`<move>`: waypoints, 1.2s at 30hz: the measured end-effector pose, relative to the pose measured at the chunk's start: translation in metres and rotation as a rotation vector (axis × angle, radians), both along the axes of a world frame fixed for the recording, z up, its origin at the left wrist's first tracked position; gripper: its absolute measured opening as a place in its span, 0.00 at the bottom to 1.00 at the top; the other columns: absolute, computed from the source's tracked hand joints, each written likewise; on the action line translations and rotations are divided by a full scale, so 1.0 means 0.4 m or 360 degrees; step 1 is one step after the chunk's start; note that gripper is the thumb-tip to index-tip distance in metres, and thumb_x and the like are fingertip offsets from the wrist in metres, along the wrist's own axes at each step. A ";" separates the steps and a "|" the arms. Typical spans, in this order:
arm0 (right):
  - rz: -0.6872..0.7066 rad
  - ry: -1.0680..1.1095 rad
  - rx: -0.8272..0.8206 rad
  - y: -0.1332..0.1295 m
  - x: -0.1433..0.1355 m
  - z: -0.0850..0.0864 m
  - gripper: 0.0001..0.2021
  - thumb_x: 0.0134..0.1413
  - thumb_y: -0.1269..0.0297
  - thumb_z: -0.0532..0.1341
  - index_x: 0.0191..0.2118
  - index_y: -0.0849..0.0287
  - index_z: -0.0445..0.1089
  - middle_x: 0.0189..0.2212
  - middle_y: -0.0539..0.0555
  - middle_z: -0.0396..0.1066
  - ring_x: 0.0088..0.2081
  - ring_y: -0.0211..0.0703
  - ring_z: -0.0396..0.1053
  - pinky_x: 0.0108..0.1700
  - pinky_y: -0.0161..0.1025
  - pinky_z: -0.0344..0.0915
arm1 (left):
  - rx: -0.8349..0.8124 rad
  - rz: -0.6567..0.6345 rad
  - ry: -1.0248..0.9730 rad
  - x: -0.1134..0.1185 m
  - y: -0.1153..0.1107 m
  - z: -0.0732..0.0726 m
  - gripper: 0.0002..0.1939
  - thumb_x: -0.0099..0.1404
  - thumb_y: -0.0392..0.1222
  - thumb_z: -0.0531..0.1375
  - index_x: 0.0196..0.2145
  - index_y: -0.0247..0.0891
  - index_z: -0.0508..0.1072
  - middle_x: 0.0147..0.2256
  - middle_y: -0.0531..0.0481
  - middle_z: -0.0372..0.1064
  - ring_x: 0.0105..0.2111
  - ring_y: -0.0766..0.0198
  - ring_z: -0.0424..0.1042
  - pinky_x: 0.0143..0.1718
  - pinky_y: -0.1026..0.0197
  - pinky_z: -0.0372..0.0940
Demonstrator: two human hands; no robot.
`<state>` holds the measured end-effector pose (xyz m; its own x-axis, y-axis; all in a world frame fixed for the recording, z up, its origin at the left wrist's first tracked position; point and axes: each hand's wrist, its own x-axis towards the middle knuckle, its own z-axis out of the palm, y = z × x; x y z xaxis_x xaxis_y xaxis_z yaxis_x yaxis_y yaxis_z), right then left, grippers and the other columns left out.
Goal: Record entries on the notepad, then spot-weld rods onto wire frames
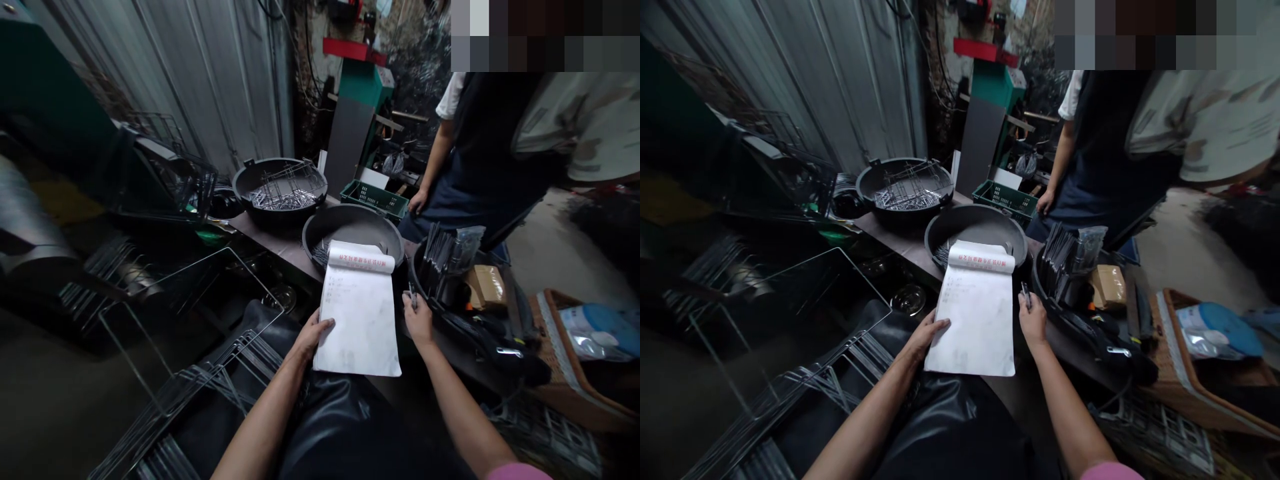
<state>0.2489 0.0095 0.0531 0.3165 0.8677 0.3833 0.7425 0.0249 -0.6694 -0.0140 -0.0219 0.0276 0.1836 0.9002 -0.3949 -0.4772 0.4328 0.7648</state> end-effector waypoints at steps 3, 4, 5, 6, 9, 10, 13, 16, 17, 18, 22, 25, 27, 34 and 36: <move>-0.0108 0.0027 -0.0157 0.003 0.026 -0.040 0.21 0.49 0.50 0.50 0.36 0.64 0.69 0.28 0.58 0.71 0.31 0.46 0.68 0.34 0.39 0.61 | 0.0011 -0.0009 0.0009 0.000 0.000 -0.004 0.28 0.45 0.36 0.63 0.46 0.33 0.64 0.37 0.43 0.71 0.30 0.59 0.70 0.31 0.61 0.64; -0.0124 0.0035 -0.0199 0.004 0.031 -0.052 0.21 0.49 0.50 0.50 0.36 0.63 0.69 0.27 0.58 0.71 0.30 0.46 0.68 0.34 0.38 0.61 | 0.0020 -0.0012 0.0002 0.000 0.000 -0.006 0.28 0.45 0.36 0.62 0.46 0.33 0.64 0.37 0.43 0.71 0.30 0.59 0.70 0.31 0.61 0.64; -0.0128 0.0040 -0.0237 0.004 0.035 -0.064 0.21 0.48 0.50 0.51 0.36 0.63 0.69 0.27 0.58 0.71 0.30 0.45 0.68 0.33 0.38 0.61 | 0.0026 -0.0014 -0.0006 0.000 0.001 -0.007 0.28 0.45 0.36 0.62 0.46 0.34 0.64 0.38 0.44 0.71 0.31 0.59 0.70 0.31 0.61 0.64; -0.0122 0.0046 -0.0273 0.005 0.036 -0.075 0.21 0.48 0.50 0.51 0.36 0.63 0.69 0.26 0.58 0.71 0.29 0.45 0.68 0.33 0.38 0.61 | 0.0029 -0.0014 -0.0012 0.000 0.001 -0.008 0.28 0.45 0.36 0.62 0.46 0.34 0.63 0.38 0.43 0.71 0.31 0.59 0.70 0.32 0.61 0.64; -0.0075 0.0087 -0.0354 0.007 0.035 -0.099 0.21 0.47 0.50 0.51 0.35 0.62 0.70 0.26 0.58 0.71 0.29 0.46 0.69 0.33 0.38 0.62 | 0.0019 -0.0012 -0.0007 0.000 0.001 -0.009 0.28 0.45 0.36 0.63 0.47 0.34 0.63 0.38 0.44 0.71 0.31 0.59 0.71 0.32 0.61 0.65; -0.0060 0.0105 -0.0374 0.008 0.033 -0.104 0.21 0.47 0.50 0.51 0.35 0.62 0.70 0.27 0.58 0.72 0.30 0.46 0.69 0.33 0.39 0.62 | 0.0012 -0.0014 -0.0002 0.000 0.001 -0.009 0.28 0.45 0.36 0.63 0.47 0.34 0.63 0.38 0.44 0.71 0.31 0.59 0.71 0.32 0.60 0.65; -0.0020 0.0135 -0.0408 0.009 0.023 -0.110 0.20 0.47 0.51 0.51 0.33 0.62 0.71 0.29 0.60 0.72 0.33 0.48 0.69 0.35 0.40 0.62 | 0.0006 -0.0026 -0.0001 -0.001 0.002 -0.008 0.29 0.45 0.37 0.63 0.47 0.34 0.64 0.37 0.44 0.71 0.30 0.59 0.71 0.31 0.60 0.65; 0.0022 0.0186 -0.0404 0.009 0.014 -0.111 0.19 0.46 0.51 0.51 0.33 0.62 0.71 0.30 0.60 0.72 0.35 0.49 0.68 0.37 0.40 0.62 | 0.0004 -0.0021 0.0001 -0.002 0.002 -0.009 0.29 0.45 0.37 0.63 0.47 0.34 0.63 0.37 0.44 0.72 0.29 0.60 0.71 0.31 0.60 0.65; 0.0026 0.0206 -0.0406 0.009 0.011 -0.110 0.19 0.46 0.52 0.51 0.33 0.61 0.71 0.30 0.60 0.72 0.36 0.49 0.68 0.37 0.40 0.62 | 0.0000 -0.0020 0.0002 -0.003 0.002 -0.009 0.29 0.45 0.37 0.63 0.47 0.34 0.63 0.37 0.44 0.72 0.28 0.60 0.71 0.30 0.61 0.65; 0.0024 0.0223 -0.0415 0.009 0.009 -0.110 0.19 0.46 0.52 0.52 0.32 0.61 0.71 0.30 0.60 0.72 0.36 0.49 0.68 0.37 0.40 0.62 | -0.0005 -0.0016 0.0005 -0.002 0.002 -0.010 0.29 0.45 0.37 0.63 0.47 0.34 0.64 0.37 0.44 0.72 0.28 0.60 0.71 0.30 0.61 0.65; 0.0028 0.0284 -0.0461 0.009 0.004 -0.113 0.19 0.44 0.52 0.52 0.32 0.62 0.70 0.29 0.60 0.72 0.35 0.49 0.68 0.37 0.41 0.62 | -0.0036 0.0009 0.0000 -0.001 0.003 -0.008 0.30 0.44 0.35 0.63 0.47 0.35 0.63 0.37 0.44 0.72 0.27 0.61 0.70 0.29 0.62 0.64; 0.0057 0.0333 -0.0453 0.010 0.002 -0.118 0.20 0.45 0.51 0.52 0.33 0.63 0.70 0.30 0.60 0.72 0.35 0.49 0.68 0.37 0.41 0.62 | -0.0074 0.0027 -0.0005 0.000 0.003 -0.007 0.31 0.43 0.35 0.63 0.47 0.34 0.63 0.35 0.45 0.72 0.26 0.62 0.70 0.29 0.62 0.64; 0.0069 0.0347 -0.0442 0.012 0.000 -0.121 0.21 0.45 0.51 0.51 0.33 0.64 0.70 0.31 0.61 0.72 0.35 0.49 0.68 0.37 0.41 0.62 | -0.0088 0.0030 -0.0017 0.000 0.004 -0.008 0.31 0.42 0.36 0.64 0.47 0.35 0.64 0.34 0.45 0.72 0.27 0.61 0.70 0.29 0.61 0.64; 0.0111 0.0365 -0.0426 0.010 -0.011 -0.125 0.22 0.46 0.48 0.51 0.32 0.64 0.70 0.28 0.59 0.72 0.32 0.48 0.67 0.35 0.40 0.62 | -0.0053 0.0020 -0.0045 0.000 0.007 -0.014 0.31 0.42 0.37 0.64 0.46 0.35 0.64 0.33 0.46 0.72 0.27 0.61 0.70 0.30 0.61 0.64; 0.0111 0.0363 -0.0428 0.010 -0.013 -0.126 0.22 0.46 0.48 0.50 0.31 0.64 0.69 0.27 0.58 0.71 0.31 0.47 0.67 0.35 0.40 0.62 | -0.0058 0.0026 -0.0040 0.001 0.007 -0.012 0.31 0.41 0.36 0.64 0.46 0.35 0.64 0.33 0.46 0.72 0.27 0.61 0.70 0.30 0.61 0.64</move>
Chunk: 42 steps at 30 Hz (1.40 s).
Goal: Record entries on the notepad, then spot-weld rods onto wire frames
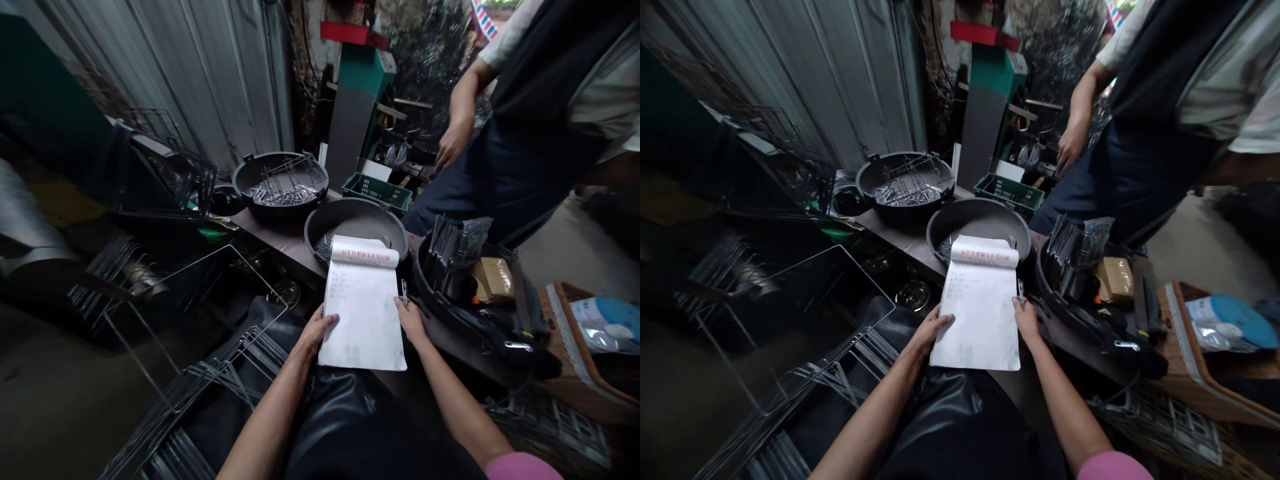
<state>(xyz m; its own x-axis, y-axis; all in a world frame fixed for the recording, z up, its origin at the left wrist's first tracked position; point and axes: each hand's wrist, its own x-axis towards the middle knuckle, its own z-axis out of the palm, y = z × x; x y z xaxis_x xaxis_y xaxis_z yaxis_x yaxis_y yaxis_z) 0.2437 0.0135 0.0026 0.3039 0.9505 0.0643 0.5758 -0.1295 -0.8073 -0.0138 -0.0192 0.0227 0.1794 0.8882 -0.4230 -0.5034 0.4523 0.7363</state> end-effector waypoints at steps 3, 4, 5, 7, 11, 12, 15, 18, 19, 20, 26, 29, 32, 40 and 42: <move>-0.0018 -0.0009 0.0001 0.005 0.000 0.000 0.22 0.46 0.49 0.50 0.32 0.65 0.69 0.28 0.59 0.71 0.32 0.47 0.67 0.35 0.40 0.62 | -0.0004 0.0006 0.0005 0.001 -0.001 0.004 0.30 0.41 0.37 0.64 0.45 0.34 0.64 0.33 0.46 0.72 0.27 0.61 0.70 0.30 0.61 0.64; -0.0035 -0.0017 0.0005 0.009 0.000 0.002 0.22 0.46 0.49 0.50 0.33 0.65 0.69 0.29 0.59 0.71 0.33 0.48 0.67 0.36 0.41 0.62 | -0.0001 0.0003 0.0007 0.001 -0.001 0.004 0.30 0.42 0.37 0.64 0.45 0.34 0.64 0.32 0.46 0.72 0.26 0.61 0.70 0.30 0.61 0.64; -0.0057 -0.0035 0.0011 0.014 -0.001 0.005 0.22 0.46 0.50 0.50 0.34 0.65 0.69 0.30 0.60 0.71 0.35 0.48 0.67 0.37 0.41 0.61 | -0.0002 -0.0002 0.0009 0.000 -0.001 0.004 0.30 0.42 0.37 0.64 0.46 0.34 0.64 0.32 0.46 0.72 0.26 0.61 0.70 0.29 0.61 0.64; -0.0106 -0.0101 0.0022 0.027 -0.003 0.015 0.22 0.47 0.51 0.50 0.37 0.65 0.69 0.33 0.62 0.71 0.38 0.50 0.67 0.39 0.42 0.61 | -0.0006 -0.0015 0.0002 0.000 0.000 0.003 0.31 0.42 0.36 0.64 0.46 0.35 0.63 0.33 0.46 0.72 0.27 0.61 0.70 0.30 0.61 0.64; -0.0135 -0.0291 0.0115 0.066 -0.021 0.053 0.23 0.49 0.56 0.49 0.46 0.65 0.66 0.39 0.64 0.69 0.41 0.51 0.66 0.42 0.43 0.60 | -0.0002 -0.0011 0.0008 -0.003 0.003 -0.003 0.33 0.43 0.35 0.64 0.48 0.36 0.62 0.37 0.45 0.71 0.29 0.60 0.71 0.32 0.61 0.64; -0.0128 -0.0337 0.0183 0.078 -0.028 0.064 0.23 0.49 0.57 0.49 0.48 0.65 0.64 0.41 0.64 0.69 0.42 0.51 0.66 0.42 0.43 0.60 | 0.0003 -0.0010 0.0009 -0.003 0.003 -0.004 0.33 0.43 0.35 0.64 0.49 0.37 0.62 0.38 0.45 0.71 0.30 0.60 0.71 0.33 0.61 0.64; -0.0093 -0.0416 0.0362 0.119 -0.048 0.092 0.23 0.50 0.60 0.50 0.52 0.63 0.61 0.43 0.63 0.67 0.42 0.50 0.66 0.43 0.43 0.59 | 0.0023 -0.0022 -0.0024 -0.003 0.003 -0.008 0.35 0.43 0.35 0.64 0.51 0.37 0.59 0.40 0.44 0.70 0.31 0.60 0.71 0.33 0.61 0.64; -0.0076 -0.0382 0.0349 0.159 -0.058 0.105 0.22 0.49 0.62 0.51 0.52 0.62 0.61 0.42 0.61 0.69 0.41 0.49 0.66 0.43 0.43 0.60 | 0.0044 -0.0032 -0.0043 -0.003 0.002 -0.011 0.35 0.44 0.36 0.63 0.51 0.37 0.60 0.40 0.44 0.70 0.31 0.60 0.71 0.33 0.61 0.64; -0.0078 -0.0367 0.0339 0.170 -0.058 0.106 0.22 0.49 0.63 0.52 0.52 0.62 0.61 0.42 0.61 0.69 0.41 0.48 0.66 0.43 0.42 0.61 | 0.0051 -0.0034 -0.0044 -0.003 0.001 -0.011 0.34 0.44 0.36 0.63 0.51 0.37 0.60 0.40 0.44 0.70 0.31 0.60 0.71 0.33 0.61 0.64; -0.0082 -0.0359 0.0334 0.179 -0.057 0.106 0.23 0.48 0.63 0.53 0.51 0.62 0.61 0.42 0.61 0.69 0.41 0.48 0.66 0.43 0.42 0.61 | 0.0055 -0.0033 -0.0043 -0.003 0.001 -0.011 0.33 0.45 0.36 0.63 0.50 0.37 0.60 0.40 0.45 0.71 0.31 0.60 0.71 0.33 0.61 0.64; -0.0121 -0.0483 0.0352 0.203 -0.044 0.102 0.23 0.46 0.64 0.55 0.50 0.61 0.61 0.41 0.61 0.68 0.42 0.49 0.66 0.43 0.43 0.60 | 0.0028 -0.0023 -0.0040 -0.003 0.001 -0.007 0.32 0.45 0.35 0.63 0.50 0.38 0.61 0.40 0.46 0.71 0.30 0.61 0.70 0.33 0.61 0.64; -0.0167 -0.0515 0.0271 0.208 -0.042 0.110 0.23 0.46 0.63 0.55 0.50 0.63 0.61 0.41 0.62 0.69 0.41 0.50 0.66 0.43 0.43 0.60 | 0.0011 -0.0022 -0.0044 -0.003 0.003 -0.006 0.32 0.44 0.35 0.63 0.49 0.37 0.62 0.39 0.46 0.71 0.30 0.61 0.70 0.32 0.61 0.64; -0.0195 -0.0525 0.0186 0.215 -0.043 0.119 0.23 0.47 0.62 0.55 0.50 0.63 0.61 0.40 0.62 0.69 0.41 0.50 0.66 0.42 0.42 0.61 | -0.0004 -0.0026 -0.0057 -0.003 0.004 -0.006 0.34 0.44 0.34 0.63 0.50 0.37 0.61 0.39 0.45 0.71 0.29 0.61 0.70 0.31 0.61 0.64; -0.0218 -0.0799 0.0100 0.194 -0.060 0.160 0.22 0.48 0.62 0.55 0.51 0.61 0.60 0.42 0.62 0.66 0.41 0.51 0.65 0.40 0.41 0.61 | 0.0095 -0.0038 -0.0126 -0.001 0.006 0.003 0.35 0.45 0.35 0.61 0.53 0.38 0.57 0.42 0.45 0.69 0.34 0.58 0.70 0.34 0.60 0.64; -0.0160 -0.0933 0.0217 0.184 -0.074 0.174 0.21 0.48 0.63 0.55 0.51 0.60 0.60 0.45 0.62 0.63 0.43 0.51 0.64 0.40 0.41 0.61 | 0.0111 -0.0054 -0.0118 -0.001 0.006 0.006 0.37 0.44 0.33 0.60 0.54 0.39 0.56 0.42 0.45 0.69 0.35 0.58 0.70 0.33 0.60 0.64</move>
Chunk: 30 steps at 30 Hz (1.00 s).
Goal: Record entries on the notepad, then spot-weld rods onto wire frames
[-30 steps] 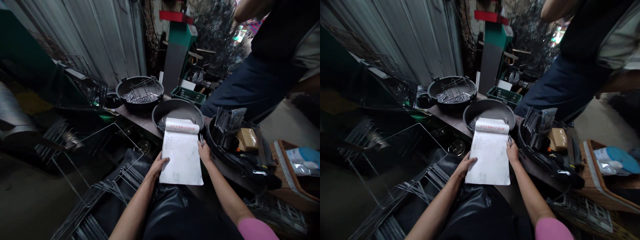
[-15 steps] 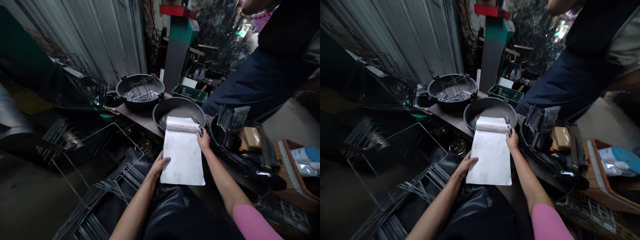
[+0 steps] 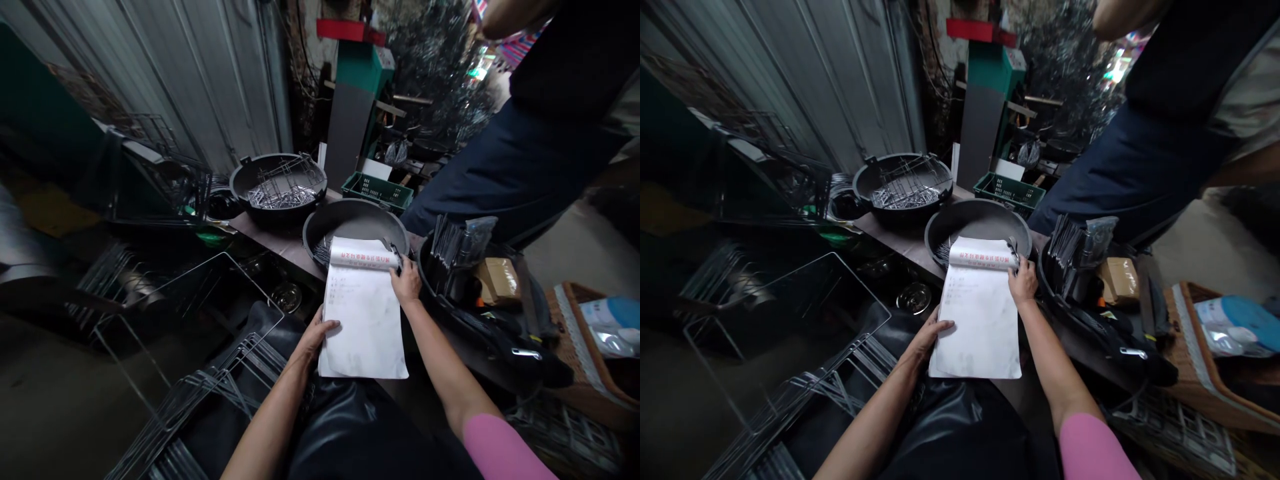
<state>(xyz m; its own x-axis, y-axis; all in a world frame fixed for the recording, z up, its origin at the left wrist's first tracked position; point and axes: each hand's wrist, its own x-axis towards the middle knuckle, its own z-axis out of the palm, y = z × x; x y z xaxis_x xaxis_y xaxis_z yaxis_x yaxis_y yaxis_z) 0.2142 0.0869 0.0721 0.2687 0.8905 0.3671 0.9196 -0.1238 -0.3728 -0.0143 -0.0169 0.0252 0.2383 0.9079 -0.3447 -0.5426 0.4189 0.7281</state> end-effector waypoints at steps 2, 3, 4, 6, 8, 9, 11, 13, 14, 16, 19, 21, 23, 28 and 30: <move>0.0223 -0.0133 0.0030 -0.003 -0.018 0.012 0.18 0.49 0.64 0.55 0.48 0.58 0.63 0.46 0.60 0.62 0.44 0.49 0.62 0.42 0.40 0.60 | 0.0003 -0.0016 0.0030 0.000 0.000 0.002 0.38 0.43 0.32 0.60 0.54 0.40 0.56 0.42 0.46 0.69 0.34 0.59 0.70 0.32 0.61 0.64; 0.0358 -0.0192 0.0014 -0.001 -0.028 0.017 0.17 0.49 0.64 0.54 0.47 0.57 0.64 0.46 0.58 0.62 0.45 0.48 0.61 0.43 0.39 0.60 | -0.0005 -0.0018 0.0050 0.000 -0.001 0.003 0.38 0.43 0.31 0.59 0.54 0.40 0.56 0.41 0.47 0.69 0.33 0.59 0.70 0.31 0.62 0.64; 0.0482 -0.0242 -0.0017 0.003 -0.039 0.022 0.16 0.50 0.65 0.55 0.46 0.56 0.65 0.46 0.57 0.62 0.46 0.47 0.60 0.44 0.39 0.59 | -0.0018 -0.0015 0.0070 0.000 -0.001 0.003 0.38 0.43 0.31 0.59 0.54 0.40 0.57 0.40 0.47 0.70 0.33 0.59 0.69 0.30 0.62 0.63; 0.0644 -0.0307 -0.0093 0.019 -0.059 0.031 0.17 0.49 0.65 0.55 0.47 0.56 0.65 0.47 0.56 0.63 0.49 0.46 0.58 0.47 0.38 0.58 | -0.0040 -0.0001 0.0102 0.001 -0.002 0.003 0.38 0.43 0.30 0.58 0.54 0.39 0.57 0.39 0.47 0.70 0.31 0.60 0.69 0.29 0.63 0.63; 0.0705 -0.0337 -0.0209 0.043 -0.074 0.042 0.20 0.48 0.64 0.56 0.49 0.57 0.63 0.49 0.55 0.61 0.50 0.46 0.57 0.48 0.37 0.57 | -0.0035 0.0013 0.0113 0.002 -0.002 0.001 0.38 0.43 0.30 0.58 0.54 0.38 0.57 0.38 0.47 0.70 0.30 0.61 0.69 0.28 0.63 0.63; 0.0721 -0.0349 -0.0297 0.057 -0.079 0.049 0.21 0.48 0.63 0.57 0.50 0.57 0.62 0.50 0.55 0.61 0.51 0.46 0.57 0.48 0.37 0.57 | -0.0025 0.0018 0.0112 0.002 -0.002 -0.001 0.38 0.43 0.30 0.58 0.54 0.38 0.57 0.38 0.47 0.70 0.30 0.61 0.69 0.28 0.63 0.63; 0.0756 -0.0380 -0.0570 0.090 -0.084 0.065 0.24 0.47 0.60 0.56 0.53 0.56 0.59 0.51 0.55 0.60 0.51 0.47 0.58 0.47 0.38 0.57 | -0.0012 0.0022 0.0113 0.002 0.000 -0.005 0.38 0.43 0.30 0.57 0.54 0.39 0.56 0.38 0.48 0.70 0.30 0.61 0.69 0.28 0.64 0.63; 0.0810 -0.0415 -0.0863 0.127 -0.084 0.081 0.26 0.46 0.58 0.57 0.53 0.56 0.58 0.51 0.55 0.61 0.50 0.49 0.59 0.46 0.38 0.57 | -0.0016 0.0021 0.0119 0.002 0.002 -0.008 0.39 0.43 0.30 0.57 0.55 0.39 0.56 0.38 0.48 0.70 0.30 0.62 0.69 0.29 0.63 0.63; 0.0843 -0.0429 -0.0984 0.146 -0.083 0.089 0.27 0.44 0.57 0.58 0.53 0.56 0.59 0.50 0.56 0.62 0.49 0.49 0.60 0.45 0.37 0.58 | -0.0023 0.0018 0.0125 0.002 0.004 -0.009 0.39 0.43 0.30 0.58 0.55 0.39 0.56 0.39 0.48 0.71 0.30 0.62 0.69 0.29 0.63 0.63; 0.0923 -0.0442 -0.1156 0.184 -0.080 0.103 0.27 0.39 0.58 0.62 0.49 0.58 0.63 0.46 0.55 0.66 0.45 0.48 0.63 0.41 0.35 0.60 | -0.0038 0.0011 0.0128 0.001 0.006 -0.012 0.39 0.43 0.30 0.58 0.54 0.40 0.56 0.39 0.48 0.71 0.30 0.61 0.69 0.30 0.62 0.63; 0.1048 -0.0449 -0.1368 0.229 -0.080 0.119 0.25 0.30 0.60 0.66 0.42 0.59 0.69 0.38 0.52 0.70 0.37 0.44 0.67 0.34 0.31 0.61 | -0.0075 0.0004 0.0118 0.001 0.007 -0.022 0.38 0.42 0.30 0.59 0.54 0.39 0.57 0.39 0.48 0.71 0.30 0.61 0.70 0.31 0.62 0.64; 0.1104 -0.0463 -0.1464 0.243 -0.083 0.132 0.24 0.26 0.62 0.67 0.38 0.59 0.70 0.33 0.50 0.71 0.33 0.41 0.67 0.30 0.30 0.60 | -0.0104 0.0003 0.0115 0.001 0.006 -0.031 0.39 0.41 0.30 0.59 0.53 0.39 0.57 0.40 0.48 0.71 0.31 0.61 0.70 0.32 0.62 0.64; 0.1134 -0.0477 -0.1485 0.244 -0.087 0.151 0.22 0.25 0.66 0.67 0.36 0.59 0.71 0.30 0.48 0.71 0.30 0.39 0.67 0.28 0.29 0.58 | -0.0119 0.0005 0.0115 0.000 0.005 -0.039 0.39 0.41 0.30 0.61 0.53 0.40 0.58 0.40 0.48 0.70 0.33 0.60 0.70 0.33 0.61 0.64; 0.1247 -0.0536 -0.1222 0.203 -0.093 0.242 0.15 0.31 0.68 0.62 0.33 0.57 0.71 0.25 0.46 0.69 0.27 0.37 0.65 0.25 0.30 0.54 | -0.0068 0.0043 0.0087 -0.002 0.006 -0.024 0.40 0.40 0.32 0.63 0.53 0.40 0.58 0.41 0.47 0.70 0.35 0.58 0.70 0.36 0.60 0.64; 0.1262 -0.0592 -0.1076 0.159 -0.089 0.297 0.14 0.31 0.66 0.61 0.32 0.56 0.71 0.24 0.46 0.69 0.26 0.38 0.64 0.25 0.30 0.52 | -0.0071 0.0033 0.0114 0.000 -0.001 -0.005 0.39 0.41 0.34 0.63 0.53 0.40 0.59 0.39 0.46 0.71 0.34 0.57 0.71 0.35 0.58 0.64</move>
<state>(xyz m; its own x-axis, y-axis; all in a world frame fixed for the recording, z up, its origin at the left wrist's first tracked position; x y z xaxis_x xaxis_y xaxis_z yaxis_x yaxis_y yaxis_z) 0.1785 0.1505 0.1911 -0.4932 0.8087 -0.3205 0.8688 0.4765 -0.1348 -0.0144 -0.0172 0.0233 0.1932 0.8957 -0.4006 -0.4987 0.4413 0.7460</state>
